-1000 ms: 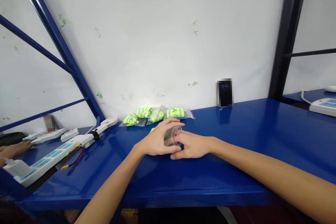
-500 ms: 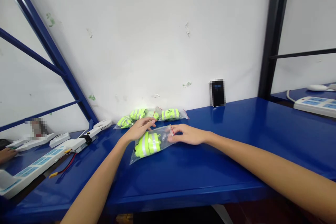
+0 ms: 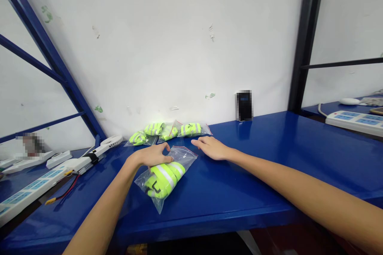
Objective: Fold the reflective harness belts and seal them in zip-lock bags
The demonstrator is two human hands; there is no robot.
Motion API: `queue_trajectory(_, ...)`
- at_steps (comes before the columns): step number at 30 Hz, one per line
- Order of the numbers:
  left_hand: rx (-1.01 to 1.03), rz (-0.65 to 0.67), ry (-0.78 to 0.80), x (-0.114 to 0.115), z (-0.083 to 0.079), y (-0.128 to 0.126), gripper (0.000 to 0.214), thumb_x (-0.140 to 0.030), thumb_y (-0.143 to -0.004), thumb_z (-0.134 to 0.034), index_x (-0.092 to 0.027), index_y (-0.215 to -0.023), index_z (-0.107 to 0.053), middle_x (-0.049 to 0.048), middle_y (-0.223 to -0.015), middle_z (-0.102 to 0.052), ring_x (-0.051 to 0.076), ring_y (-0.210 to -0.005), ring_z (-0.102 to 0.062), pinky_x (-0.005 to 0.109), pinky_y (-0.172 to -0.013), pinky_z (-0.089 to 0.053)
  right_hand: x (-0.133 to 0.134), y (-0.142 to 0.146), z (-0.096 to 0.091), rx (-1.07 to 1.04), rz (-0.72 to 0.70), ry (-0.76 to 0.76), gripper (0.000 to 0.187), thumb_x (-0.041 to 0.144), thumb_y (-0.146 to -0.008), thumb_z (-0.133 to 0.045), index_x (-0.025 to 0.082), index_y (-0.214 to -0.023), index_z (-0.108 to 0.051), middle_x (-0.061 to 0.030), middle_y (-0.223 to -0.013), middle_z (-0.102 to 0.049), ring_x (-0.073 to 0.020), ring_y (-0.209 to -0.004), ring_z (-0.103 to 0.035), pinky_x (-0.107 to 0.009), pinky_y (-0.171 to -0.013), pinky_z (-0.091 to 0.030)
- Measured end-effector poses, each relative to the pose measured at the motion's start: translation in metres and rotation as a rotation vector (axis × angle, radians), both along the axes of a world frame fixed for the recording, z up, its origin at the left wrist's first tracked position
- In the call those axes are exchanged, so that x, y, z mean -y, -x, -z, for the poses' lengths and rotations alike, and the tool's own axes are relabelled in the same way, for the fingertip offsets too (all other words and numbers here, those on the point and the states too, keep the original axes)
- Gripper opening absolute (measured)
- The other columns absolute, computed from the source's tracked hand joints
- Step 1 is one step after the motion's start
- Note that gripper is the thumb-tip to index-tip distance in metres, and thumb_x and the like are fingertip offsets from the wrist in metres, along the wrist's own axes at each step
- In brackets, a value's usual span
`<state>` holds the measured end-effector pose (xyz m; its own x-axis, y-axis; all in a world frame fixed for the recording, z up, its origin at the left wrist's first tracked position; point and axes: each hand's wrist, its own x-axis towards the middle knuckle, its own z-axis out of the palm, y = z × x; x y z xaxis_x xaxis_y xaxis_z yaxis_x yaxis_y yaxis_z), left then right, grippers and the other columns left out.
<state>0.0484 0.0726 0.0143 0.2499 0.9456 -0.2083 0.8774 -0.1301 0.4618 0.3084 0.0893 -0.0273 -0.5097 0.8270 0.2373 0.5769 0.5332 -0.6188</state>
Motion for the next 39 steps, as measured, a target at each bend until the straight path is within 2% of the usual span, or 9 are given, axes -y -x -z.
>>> queue_trajectory(5, -0.007, 0.06, 0.34, -0.001, -0.002, -0.004, 0.044, -0.053, -0.069, -0.06, -0.014, -0.089, -0.062, 0.0049, -0.064, -0.063, 0.018, -0.045, -0.057, 0.027, -0.043, -0.042, 0.009, 0.008, 0.006, 0.219, -0.064, 0.033, 0.046, 0.065, -0.076, -0.057, 0.02, -0.079, -0.058, -0.0028, -0.076, -0.062, -0.0177, -0.066, -0.054, -0.027, -0.057, -0.034)
queue_trajectory(9, 0.246, 0.113, 0.232, -0.002, 0.008, -0.003, 0.038, -0.049, -0.069, -0.065, -0.016, -0.087, -0.063, 0.0021, -0.069, -0.063, 0.015, -0.054, -0.056, 0.023, -0.046, -0.039, 0.009, 0.012, 0.008, 0.209, -0.097, 0.046, 0.038, 0.055, -0.073, -0.065, 0.019, -0.078, -0.053, -0.001, -0.079, -0.059, -0.0153, -0.068, -0.051, -0.025, -0.059, -0.034)
queue_trajectory(14, 0.711, 0.172, 0.11, 0.0, 0.019, -0.009, 0.03, -0.028, -0.072, -0.062, -0.015, -0.099, -0.061, 0.0062, -0.094, -0.067, 0.014, -0.076, -0.059, 0.02, -0.057, -0.04, 0.003, 0.01, 0.007, 0.031, -0.151, -0.01, 0.025, 0.035, -0.077, -0.062, 0.019, -0.075, -0.043, 0.0019, -0.074, -0.049, -0.0127, -0.066, -0.044, -0.026, -0.061, -0.036)
queue_trajectory(19, 0.948, 0.153, 0.083, -0.001, 0.039, -0.029, 0.034, -0.016, -0.065, -0.062, -0.013, -0.099, -0.057, 0.0085, -0.1, -0.066, 0.013, -0.07, -0.059, 0.02, -0.055, -0.041, -0.01, -0.001, 0.007, -0.332, -0.157, 0.313, 0.036, 0.026, -0.071, -0.066, 0.021, -0.095, -0.04, 0.003, -0.075, -0.053, -0.0139, -0.067, -0.054, -0.027, -0.06, -0.046)
queue_trajectory(21, 0.93, 0.166, 0.039, -0.003, 0.049, -0.036, 0.03, -0.015, -0.067, -0.061, -0.013, -0.097, -0.059, 0.0075, -0.099, -0.064, 0.013, -0.073, -0.059, 0.021, -0.058, -0.043, -0.014, -0.009, 0.003, -0.351, -0.181, 0.445, 0.046, 0.024, -0.069, -0.066, 0.021, -0.107, -0.041, 0.0022, -0.075, -0.056, -0.0148, -0.064, -0.056, -0.028, -0.056, -0.048)
queue_trajectory(24, 0.798, 0.261, -0.12, -0.004, 0.059, -0.042, 0.023, -0.014, -0.068, -0.061, -0.013, -0.091, -0.06, 0.0049, -0.094, -0.062, 0.012, -0.073, -0.055, 0.021, -0.062, -0.042, -0.017, -0.018, -0.004, -0.222, -0.226, 0.493, 0.048, 0.018, -0.066, -0.065, 0.018, -0.111, -0.05, 0.0014, -0.071, -0.057, -0.0136, -0.059, -0.054, -0.026, -0.05, -0.046)
queue_trajectory(28, 0.694, 0.287, -0.236, -0.004, 0.063, -0.04, 0.029, -0.019, -0.071, -0.066, -0.015, -0.097, -0.054, -0.001, -0.079, -0.058, 0.009, -0.065, -0.047, 0.02, -0.059, -0.037, -0.016, -0.019, -0.007, -0.144, -0.236, 0.432, 0.04, 0.014, -0.066, -0.061, 0.015, -0.106, -0.06, 0.0018, -0.068, -0.055, -0.01, -0.056, -0.047, -0.022, -0.049, -0.04)
queue_trajectory(33, 0.725, 0.333, -0.152, -0.004, 0.061, -0.033, 0.02, -0.025, -0.077, -0.062, -0.013, -0.093, -0.061, 0.0012, -0.083, -0.061, 0.012, -0.071, -0.052, 0.023, -0.067, -0.041, -0.013, -0.01, 0.001, -0.201, -0.253, 0.425, 0.036, 0.015, -0.07, -0.058, 0.016, -0.106, -0.06, -0.0008, -0.077, -0.056, -0.0121, -0.064, -0.051, -0.025, -0.057, -0.045)
queue_trajectory(39, 0.719, 0.195, -0.244, -0.016, 0.063, -0.024, 0.022, -0.033, -0.08, -0.06, -0.012, -0.083, -0.064, 0.0013, -0.073, -0.061, 0.013, -0.067, -0.053, 0.022, -0.063, -0.04, -0.009, -0.009, -0.003, -0.114, -0.294, 0.166, 0.035, 0.013, -0.072, -0.059, 0.016, -0.107, -0.061, -0.0053, -0.096, -0.063, -0.0187, -0.086, -0.059, -0.032, -0.078, -0.047)
